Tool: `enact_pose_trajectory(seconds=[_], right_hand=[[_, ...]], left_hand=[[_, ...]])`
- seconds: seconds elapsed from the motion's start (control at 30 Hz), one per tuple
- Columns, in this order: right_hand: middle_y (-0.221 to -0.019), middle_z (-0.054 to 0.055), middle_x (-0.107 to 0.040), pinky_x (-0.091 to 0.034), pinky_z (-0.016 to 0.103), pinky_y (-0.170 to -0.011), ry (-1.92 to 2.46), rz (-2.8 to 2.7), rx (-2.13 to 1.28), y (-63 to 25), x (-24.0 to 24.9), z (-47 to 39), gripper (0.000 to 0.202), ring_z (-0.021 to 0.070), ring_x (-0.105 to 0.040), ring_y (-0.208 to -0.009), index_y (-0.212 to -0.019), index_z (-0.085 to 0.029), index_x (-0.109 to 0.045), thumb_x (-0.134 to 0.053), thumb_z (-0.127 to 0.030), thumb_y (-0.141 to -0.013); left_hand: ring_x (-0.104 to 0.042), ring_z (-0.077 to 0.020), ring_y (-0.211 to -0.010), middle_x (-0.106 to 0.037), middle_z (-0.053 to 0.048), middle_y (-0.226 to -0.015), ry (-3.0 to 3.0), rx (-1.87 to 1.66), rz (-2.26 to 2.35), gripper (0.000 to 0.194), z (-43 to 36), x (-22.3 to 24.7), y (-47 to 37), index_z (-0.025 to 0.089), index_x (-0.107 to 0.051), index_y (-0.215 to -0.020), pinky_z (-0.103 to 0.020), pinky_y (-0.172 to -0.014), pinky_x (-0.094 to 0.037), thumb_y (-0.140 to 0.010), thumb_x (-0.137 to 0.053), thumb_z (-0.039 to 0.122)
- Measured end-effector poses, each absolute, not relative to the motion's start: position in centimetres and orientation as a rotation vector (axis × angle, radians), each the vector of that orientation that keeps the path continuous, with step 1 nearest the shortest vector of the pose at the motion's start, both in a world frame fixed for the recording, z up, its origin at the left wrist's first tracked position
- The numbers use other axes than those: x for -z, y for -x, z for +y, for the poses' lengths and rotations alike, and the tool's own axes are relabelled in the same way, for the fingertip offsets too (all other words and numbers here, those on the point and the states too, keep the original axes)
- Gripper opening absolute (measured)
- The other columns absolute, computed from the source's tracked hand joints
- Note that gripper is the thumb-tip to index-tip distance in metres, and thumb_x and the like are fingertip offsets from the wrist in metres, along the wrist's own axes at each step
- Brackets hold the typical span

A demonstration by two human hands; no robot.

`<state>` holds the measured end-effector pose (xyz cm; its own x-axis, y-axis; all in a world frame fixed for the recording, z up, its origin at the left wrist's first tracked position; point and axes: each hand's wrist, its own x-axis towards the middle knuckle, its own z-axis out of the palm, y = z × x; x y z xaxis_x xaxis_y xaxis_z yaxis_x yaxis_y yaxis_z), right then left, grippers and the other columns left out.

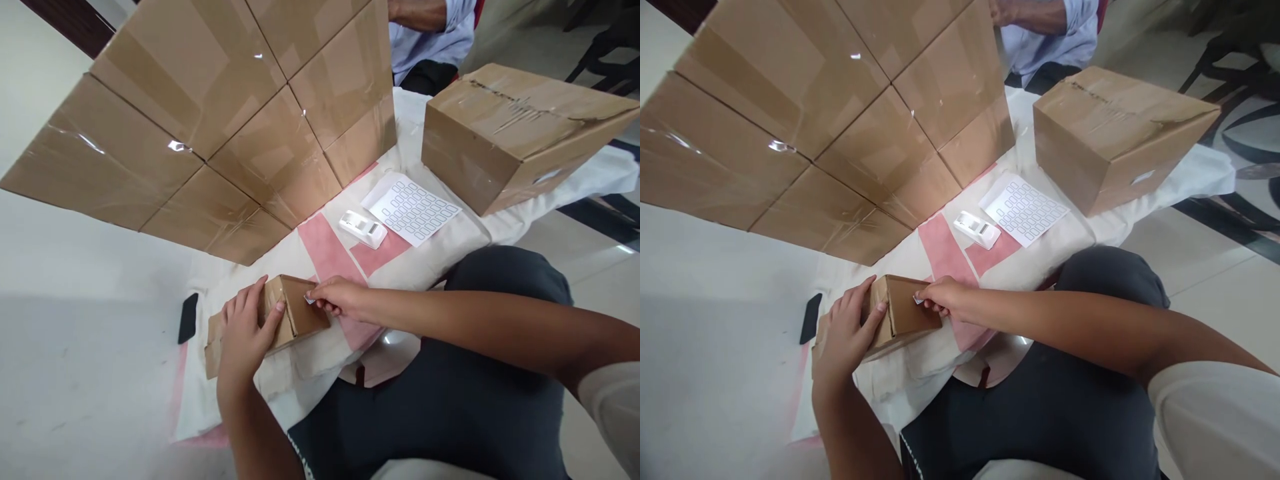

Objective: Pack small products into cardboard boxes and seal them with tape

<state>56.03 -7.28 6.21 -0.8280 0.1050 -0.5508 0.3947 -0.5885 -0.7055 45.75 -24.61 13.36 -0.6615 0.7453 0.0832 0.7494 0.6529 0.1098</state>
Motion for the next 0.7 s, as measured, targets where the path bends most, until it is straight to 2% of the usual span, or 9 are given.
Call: enact_pose_trajectory(seconds=[0.3, 0.7], right_hand=[[-0.053, -0.005, -0.046, -0.023, 0.020, -0.041, -0.693, 1.436, 2.443, -55.4, -5.1, -6.3, 0.021, 0.0053, -0.036, -0.044, -0.065, -0.017, -0.051, -0.067, -0.017, -0.078], [-0.054, -0.007, -0.039, -0.024, 0.018, -0.040, -0.574, 1.241, 2.354, -55.1, -4.4, -6.0, 0.025, 0.0056, -0.031, -0.041, -0.069, -0.018, -0.048, -0.062, -0.025, -0.088]], left_hand=[[-0.049, -0.0339, -0.124, -0.059, -0.011, -0.132, 1.208, 0.238, -2.771, 0.064, -24.3, -13.1, -48.0, 0.025, -0.046, -0.146, -0.053, -0.109, -0.033, -0.096, -0.036, 0.063], [-0.050, -0.0336, -0.126, -0.059, -0.011, -0.134, 1.189, 0.259, -2.781, 0.061, -24.3, -12.9, -47.8, 0.027, -0.047, -0.146, -0.054, -0.111, -0.032, -0.096, -0.039, 0.062]])
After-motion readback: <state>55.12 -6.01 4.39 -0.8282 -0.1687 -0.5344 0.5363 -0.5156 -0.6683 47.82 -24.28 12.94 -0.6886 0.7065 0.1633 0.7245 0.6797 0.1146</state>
